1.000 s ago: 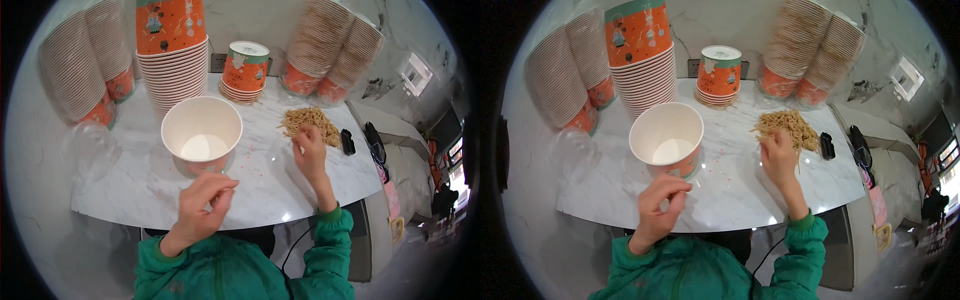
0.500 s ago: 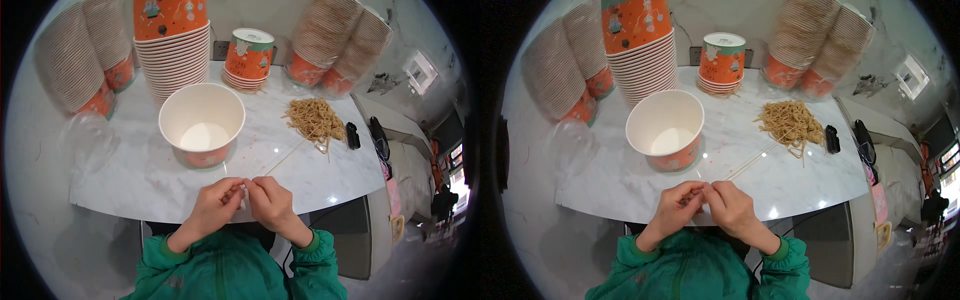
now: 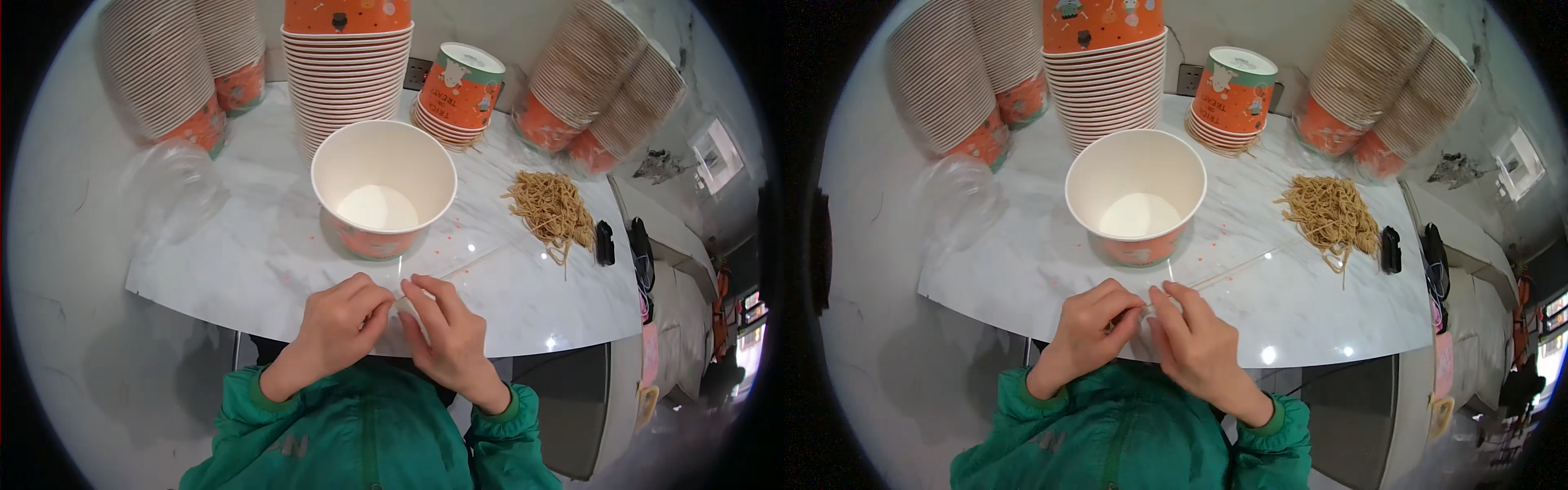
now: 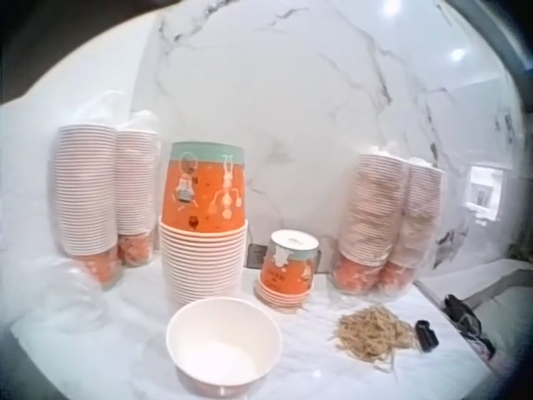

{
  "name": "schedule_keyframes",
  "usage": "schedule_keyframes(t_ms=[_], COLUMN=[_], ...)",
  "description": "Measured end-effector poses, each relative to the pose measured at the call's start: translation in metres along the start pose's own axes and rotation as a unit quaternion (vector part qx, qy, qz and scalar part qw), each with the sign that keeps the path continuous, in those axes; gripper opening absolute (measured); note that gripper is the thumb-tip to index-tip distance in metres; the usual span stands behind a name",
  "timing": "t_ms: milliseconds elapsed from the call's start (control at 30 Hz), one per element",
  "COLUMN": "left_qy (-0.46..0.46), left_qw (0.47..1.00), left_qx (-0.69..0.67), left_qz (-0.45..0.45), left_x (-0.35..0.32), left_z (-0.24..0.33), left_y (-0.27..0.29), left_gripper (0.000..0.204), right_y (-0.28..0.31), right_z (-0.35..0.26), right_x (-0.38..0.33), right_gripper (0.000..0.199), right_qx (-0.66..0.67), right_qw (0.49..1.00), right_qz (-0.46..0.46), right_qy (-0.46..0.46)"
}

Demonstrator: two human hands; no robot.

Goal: Tying rubber bands around paper cups.

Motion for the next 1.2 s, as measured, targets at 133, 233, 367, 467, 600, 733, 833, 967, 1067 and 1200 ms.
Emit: schedule_keyframes(t_ms=[133, 233, 367, 467, 600, 733, 833, 967, 1067, 1200], left_qy=[-0.113, -0.117, -0.118, -0.141, -0.234, -0.287, -0.288, -0.266, -0.258, -0.254], left_qw=[0.989, 0.988, 0.987, 0.980, 0.950, 0.943, 0.949, 0.959, 0.960, 0.962], left_qx=[0.094, 0.101, 0.111, 0.135, 0.176, 0.164, 0.128, 0.103, 0.105, 0.104], left_qz=[0.036, 0.006, -0.004, 0.046, 0.105, 0.042, 0.024, 0.004, 0.002, -0.006], left_x=[0.005, 0.003, 0.001, 0.018, 0.066, 0.074, 0.072, 0.072, 0.074, 0.074], left_z=[0.025, 0.027, 0.024, 0.022, 0.028, 0.018, 0.028, 0.035, 0.038, 0.039], left_y=[0.021, 0.033, 0.050, 0.068, 0.082, 0.060, 0.045, 0.033, 0.028, 0.023], left_gripper=[0.013, 0.016, 0.020, 0.036, 0.047, 0.037, 0.026, 0.025, 0.025, 0.025], right_y=[-0.010, -0.018, -0.024, -0.027, -0.030, -0.032, -0.032, -0.027, -0.032, -0.037], right_z=[-0.009, -0.014, -0.029, -0.023, 0.009, 0.021, 0.028, 0.038, 0.043, 0.047], right_x=[0.000, 0.000, 0.006, 0.010, 0.015, 0.019, 0.019, 0.018, 0.015, 0.014], right_gripper=[0.038, 0.030, 0.018, 0.016, 0.009, 0.007, 0.007, 0.006, 0.007, 0.009], right_qx=[0.159, 0.192, 0.193, 0.185, 0.274, 0.316, 0.309, 0.313, 0.311, 0.334], right_qw=[0.986, 0.979, 0.980, 0.979, 0.928, 0.901, 0.898, 0.884, 0.879, 0.863], right_qz=[0.033, 0.046, 0.042, 0.045, 0.113, 0.171, 0.193, 0.218, 0.198, 0.195], right_qy=[-0.047, -0.048, -0.037, -0.079, -0.224, -0.242, -0.248, -0.270, -0.302, -0.325])
Point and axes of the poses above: each hand's wrist, its own x-axis towards the middle knuckle, its own y-axis out of the back of the hand, z = x × y, the point moved 9 cm from there along x, towards the middle knuckle, and after that the axes turned 12 degrees about z, right-handed, at the moved point
